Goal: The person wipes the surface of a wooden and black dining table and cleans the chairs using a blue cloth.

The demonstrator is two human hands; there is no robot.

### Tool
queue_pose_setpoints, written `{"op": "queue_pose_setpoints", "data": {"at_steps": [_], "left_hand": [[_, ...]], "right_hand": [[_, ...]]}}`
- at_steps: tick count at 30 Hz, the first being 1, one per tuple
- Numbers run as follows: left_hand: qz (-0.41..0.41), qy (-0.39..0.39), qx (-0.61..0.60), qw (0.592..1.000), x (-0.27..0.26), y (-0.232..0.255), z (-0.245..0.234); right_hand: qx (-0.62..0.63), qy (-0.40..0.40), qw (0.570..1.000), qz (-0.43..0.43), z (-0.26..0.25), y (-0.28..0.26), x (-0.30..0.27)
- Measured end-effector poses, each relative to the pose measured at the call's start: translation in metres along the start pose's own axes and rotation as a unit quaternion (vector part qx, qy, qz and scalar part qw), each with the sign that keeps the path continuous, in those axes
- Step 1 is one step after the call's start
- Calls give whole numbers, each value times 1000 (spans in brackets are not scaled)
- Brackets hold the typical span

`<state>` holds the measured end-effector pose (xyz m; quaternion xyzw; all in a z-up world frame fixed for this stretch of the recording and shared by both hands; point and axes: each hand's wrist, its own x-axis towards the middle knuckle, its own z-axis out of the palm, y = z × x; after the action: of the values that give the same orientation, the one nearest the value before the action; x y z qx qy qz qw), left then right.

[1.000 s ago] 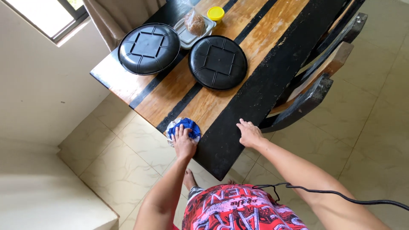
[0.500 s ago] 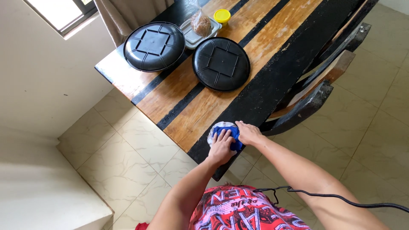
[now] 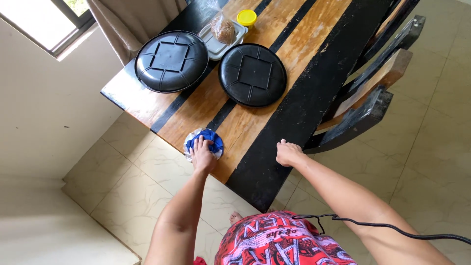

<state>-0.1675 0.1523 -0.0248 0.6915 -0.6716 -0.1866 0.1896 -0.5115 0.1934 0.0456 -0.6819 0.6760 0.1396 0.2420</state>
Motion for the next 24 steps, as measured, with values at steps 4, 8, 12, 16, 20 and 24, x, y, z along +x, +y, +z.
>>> {"op": "queue_pose_setpoints", "data": {"at_steps": [4,8,12,16,20,24], "left_hand": [[-13,-4,15,1000,-19,38,-7],[132,-13,-12,991,-51,72,17],[229,-103,-30,968,-93,112,7],[286,-178,-40,941,-117,101,9],[374,-168,-5,912,-115,80,-8],[227,-133,-21,964,-86,68,-38]], "right_hand": [[0,-3,1000,25,-3,-21,-5],[-28,-12,998,61,-7,-33,-4],[-31,-22,997,65,-5,-33,0],[-38,-25,997,54,-4,-25,15],[-82,-64,994,36,-24,-32,8],[-128,-96,987,4,-36,-30,17]]}}
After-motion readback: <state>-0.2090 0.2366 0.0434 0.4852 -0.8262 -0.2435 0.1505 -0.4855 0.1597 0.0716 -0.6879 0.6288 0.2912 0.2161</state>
